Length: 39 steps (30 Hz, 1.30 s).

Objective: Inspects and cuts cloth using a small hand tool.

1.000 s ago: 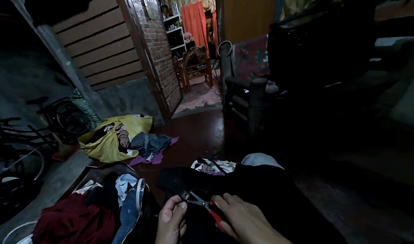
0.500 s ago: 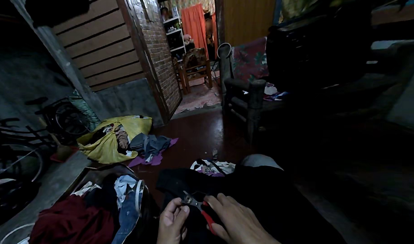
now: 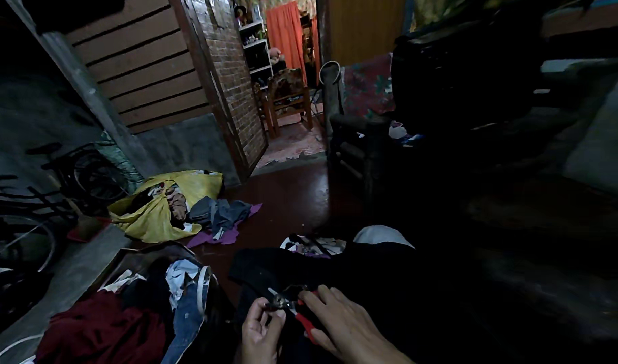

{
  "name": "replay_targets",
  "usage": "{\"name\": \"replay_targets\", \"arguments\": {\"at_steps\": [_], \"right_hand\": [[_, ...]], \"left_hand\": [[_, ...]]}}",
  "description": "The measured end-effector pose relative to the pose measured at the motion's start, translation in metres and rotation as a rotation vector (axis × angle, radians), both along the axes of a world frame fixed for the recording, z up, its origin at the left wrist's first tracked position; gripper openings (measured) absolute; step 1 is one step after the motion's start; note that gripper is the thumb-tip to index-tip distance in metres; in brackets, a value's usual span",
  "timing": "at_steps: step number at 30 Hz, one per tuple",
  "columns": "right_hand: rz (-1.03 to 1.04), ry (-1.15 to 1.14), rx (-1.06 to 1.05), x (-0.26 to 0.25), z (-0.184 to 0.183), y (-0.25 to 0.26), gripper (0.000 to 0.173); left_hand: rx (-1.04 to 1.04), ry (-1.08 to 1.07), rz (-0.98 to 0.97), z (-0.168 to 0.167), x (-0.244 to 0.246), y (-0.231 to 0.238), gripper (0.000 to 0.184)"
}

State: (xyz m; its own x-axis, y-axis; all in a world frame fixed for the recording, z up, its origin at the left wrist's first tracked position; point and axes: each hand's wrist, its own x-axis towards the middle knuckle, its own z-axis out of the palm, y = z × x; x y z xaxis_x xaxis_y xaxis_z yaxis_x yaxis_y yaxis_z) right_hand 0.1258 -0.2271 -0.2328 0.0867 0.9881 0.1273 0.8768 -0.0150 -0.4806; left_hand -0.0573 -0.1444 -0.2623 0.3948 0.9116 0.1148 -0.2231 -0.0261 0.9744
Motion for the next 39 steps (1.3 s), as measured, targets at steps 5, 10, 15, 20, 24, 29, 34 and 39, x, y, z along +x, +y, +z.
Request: {"name": "replay_targets", "arguments": {"at_steps": [5, 10, 15, 20, 24, 29, 34, 39], "right_hand": [[-0.018, 0.110, -0.120, -0.006, -0.001, -0.009, 0.049], [0.015, 0.103, 0.024, 0.002, -0.022, -0.005, 0.062], [0.034, 0.054, 0.263, 0.008, -0.060, 0.002, 0.065], [0.043, 0.027, 0.262, 0.007, -0.063, -0.002, 0.058], [0.032, 0.014, 0.285, 0.004, -0.066, -0.007, 0.057], [0.008, -0.031, 0.342, 0.001, -0.067, -0.007, 0.057], [-0.042, 0.015, 0.100, -0.011, -0.025, -0.021, 0.055], [-0.048, -0.085, 0.386, -0.001, -0.077, -0.004, 0.065]], "left_hand": [[-0.042, 0.013, -0.016, -0.005, 0.002, -0.002, 0.022], [0.005, 0.036, -0.007, -0.010, 0.004, -0.007, 0.017], [0.031, 0.003, -0.011, -0.018, 0.005, -0.008, 0.016], [0.027, -0.006, -0.011, -0.024, 0.006, -0.007, 0.018], [0.033, -0.007, -0.010, -0.027, 0.007, -0.007, 0.019], [0.081, -0.015, -0.020, -0.030, 0.007, -0.008, 0.020], [0.053, 0.057, 0.107, -0.021, 0.015, -0.014, 0.015], [0.037, 0.029, 0.111, -0.025, 0.016, -0.016, 0.014]]}}
